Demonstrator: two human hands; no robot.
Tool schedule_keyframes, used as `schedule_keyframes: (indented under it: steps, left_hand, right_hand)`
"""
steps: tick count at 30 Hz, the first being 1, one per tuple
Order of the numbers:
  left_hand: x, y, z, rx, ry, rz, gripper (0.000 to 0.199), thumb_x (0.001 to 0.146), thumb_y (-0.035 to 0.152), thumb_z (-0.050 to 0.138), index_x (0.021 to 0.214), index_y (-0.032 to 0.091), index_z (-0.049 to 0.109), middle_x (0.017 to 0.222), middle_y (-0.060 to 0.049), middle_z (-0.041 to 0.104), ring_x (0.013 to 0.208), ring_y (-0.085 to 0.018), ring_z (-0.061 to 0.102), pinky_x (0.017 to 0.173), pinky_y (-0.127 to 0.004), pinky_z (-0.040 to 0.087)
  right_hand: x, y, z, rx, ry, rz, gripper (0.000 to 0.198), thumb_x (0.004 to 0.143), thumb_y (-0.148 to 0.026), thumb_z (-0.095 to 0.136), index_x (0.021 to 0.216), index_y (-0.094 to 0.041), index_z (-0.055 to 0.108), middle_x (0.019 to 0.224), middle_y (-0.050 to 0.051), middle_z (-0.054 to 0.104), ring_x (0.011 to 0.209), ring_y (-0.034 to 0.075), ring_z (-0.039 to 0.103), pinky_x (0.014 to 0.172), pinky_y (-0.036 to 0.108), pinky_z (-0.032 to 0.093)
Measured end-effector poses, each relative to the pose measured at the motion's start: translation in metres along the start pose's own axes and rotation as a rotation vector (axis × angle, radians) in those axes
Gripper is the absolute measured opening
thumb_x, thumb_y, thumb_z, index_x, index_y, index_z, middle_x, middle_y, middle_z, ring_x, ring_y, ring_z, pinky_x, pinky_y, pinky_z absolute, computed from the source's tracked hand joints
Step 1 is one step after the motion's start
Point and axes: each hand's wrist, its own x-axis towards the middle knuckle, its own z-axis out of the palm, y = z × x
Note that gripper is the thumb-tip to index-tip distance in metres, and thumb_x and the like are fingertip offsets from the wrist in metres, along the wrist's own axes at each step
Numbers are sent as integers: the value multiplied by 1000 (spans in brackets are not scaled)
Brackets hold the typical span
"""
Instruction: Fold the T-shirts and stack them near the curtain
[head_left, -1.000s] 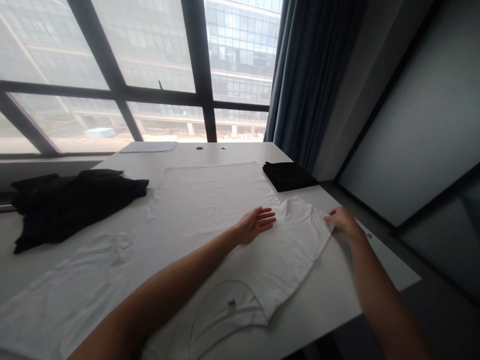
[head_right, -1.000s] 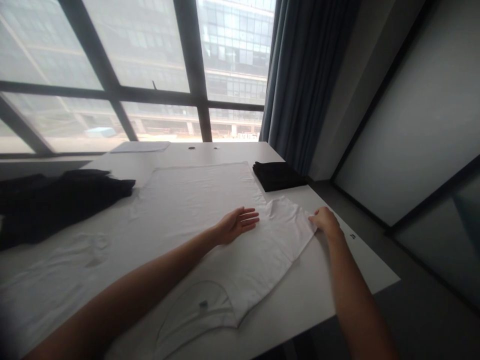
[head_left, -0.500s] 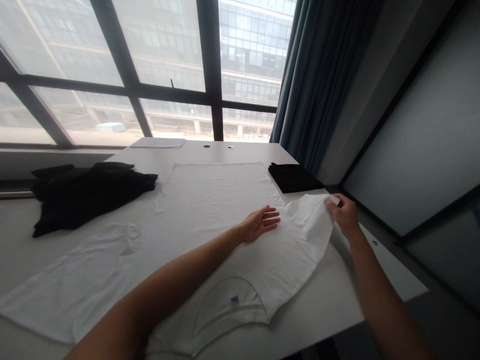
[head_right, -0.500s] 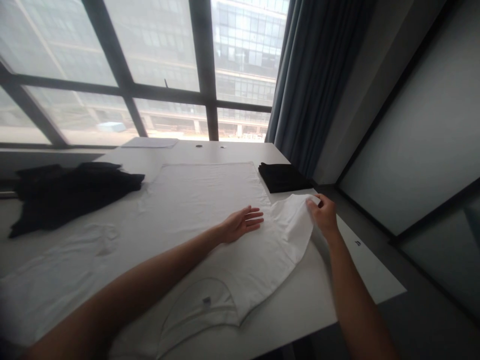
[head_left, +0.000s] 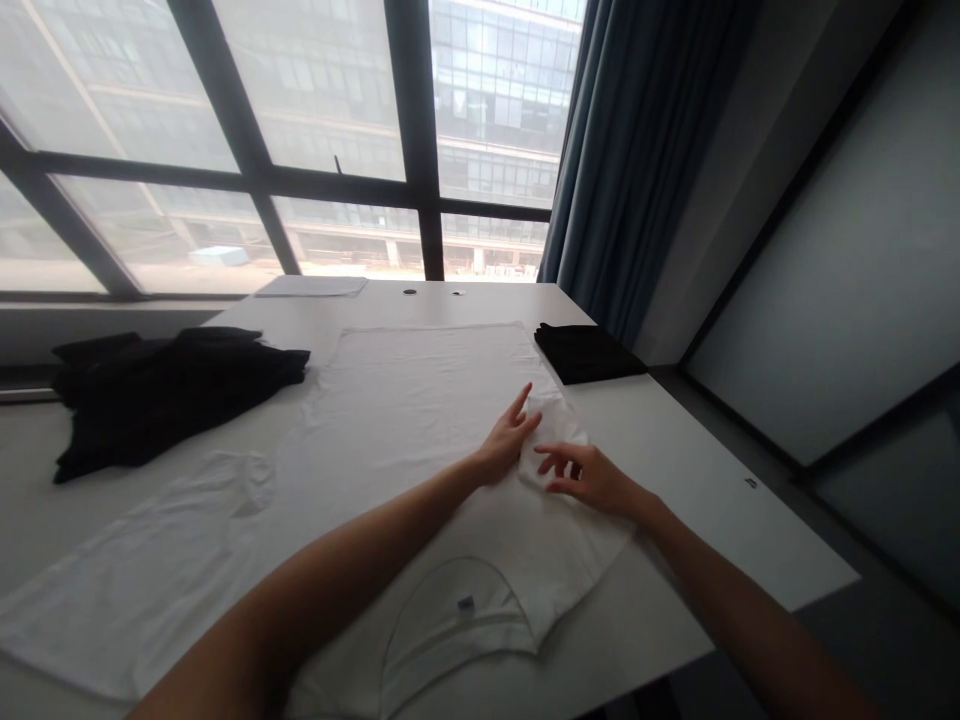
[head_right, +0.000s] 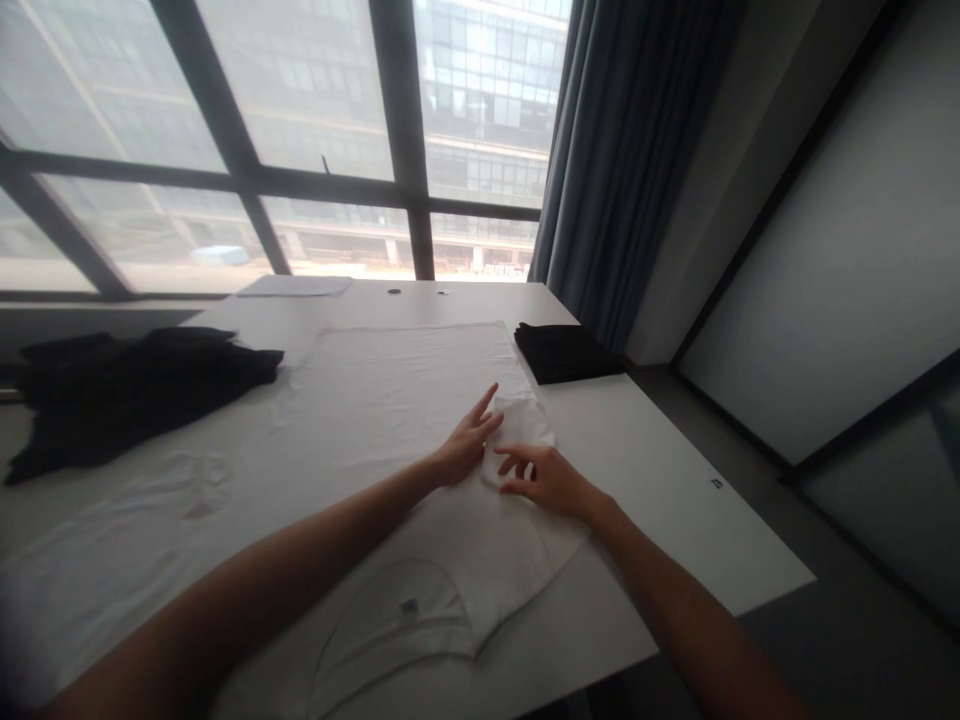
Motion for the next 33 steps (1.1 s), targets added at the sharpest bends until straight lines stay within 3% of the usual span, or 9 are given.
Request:
schedule_keyframes:
  steps: [3,6,9,12,15,17,23,29,33]
  left_hand:
    - [-1,-2,0,180,-22,124,70,87,27,71,153,22,48,155,-8,50,144,-30,43,118,-39,36]
    - [-1,-2,0,266,-39,113,80,83,20,70,157,18,41,160,-10,43,145,-31,42,117,-40,38]
    - [-1,3,0,337,-10,147,87,75,12,72,157,19,42,164,-9,37,148,-29,38,120,-37,32]
    - [-1,12,-2,356,25,68,94,68,7,75,156,19,43,161,-11,42,143,-29,44,116,-34,38]
    - [0,22,-6,309,42,-134,101,67,8,76,159,17,36,148,-16,55,120,-30,63,93,-33,54]
    - [1,27,-10,295,49,-216,102,68,10,77,160,18,33,141,-16,61,101,-26,68,77,-31,57]
    - [1,29,-18,316,0,-226,102,63,12,84,155,23,43,147,-15,55,98,-25,67,69,-26,55]
    - [1,26,-15,338,7,-203,103,65,15,84,158,21,39,142,-15,59,102,-26,66,66,-25,55]
    - [0,26,-14,344,-6,-204,107,64,16,85,159,20,36,140,-15,61,98,-24,67,65,-24,53]
  right_hand:
    - [2,3,-2,52,-15,9,41,96,-47,60,125,-19,69,97,7,78,72,16,67,68,29,52]
    - [6,15,-15,-46,255,53,36,99,-43,52,114,-19,73,92,7,77,72,18,67,66,29,51]
    - [8,36,-31,-237,455,123,34,97,-36,49,113,-19,74,102,9,77,90,23,69,78,34,53]
    - [8,59,-40,-444,383,147,40,96,-32,47,125,-19,71,127,13,70,119,28,61,103,44,47]
    - [5,75,-40,-578,202,210,49,101,-39,41,143,-20,60,154,13,51,140,32,45,115,52,35]
    - [4,78,-37,-608,130,268,55,104,-46,34,151,-23,51,163,11,38,146,32,38,117,54,31]
    - [6,79,-30,-648,94,243,58,107,-51,25,155,-26,45,167,8,31,153,30,28,122,53,24]
    - [15,75,-32,-658,109,305,56,108,-48,26,147,-21,55,163,12,38,152,30,30,121,54,26]
    - [31,69,-34,-652,90,278,55,108,-41,26,154,-19,45,165,13,32,155,29,23,121,59,22]
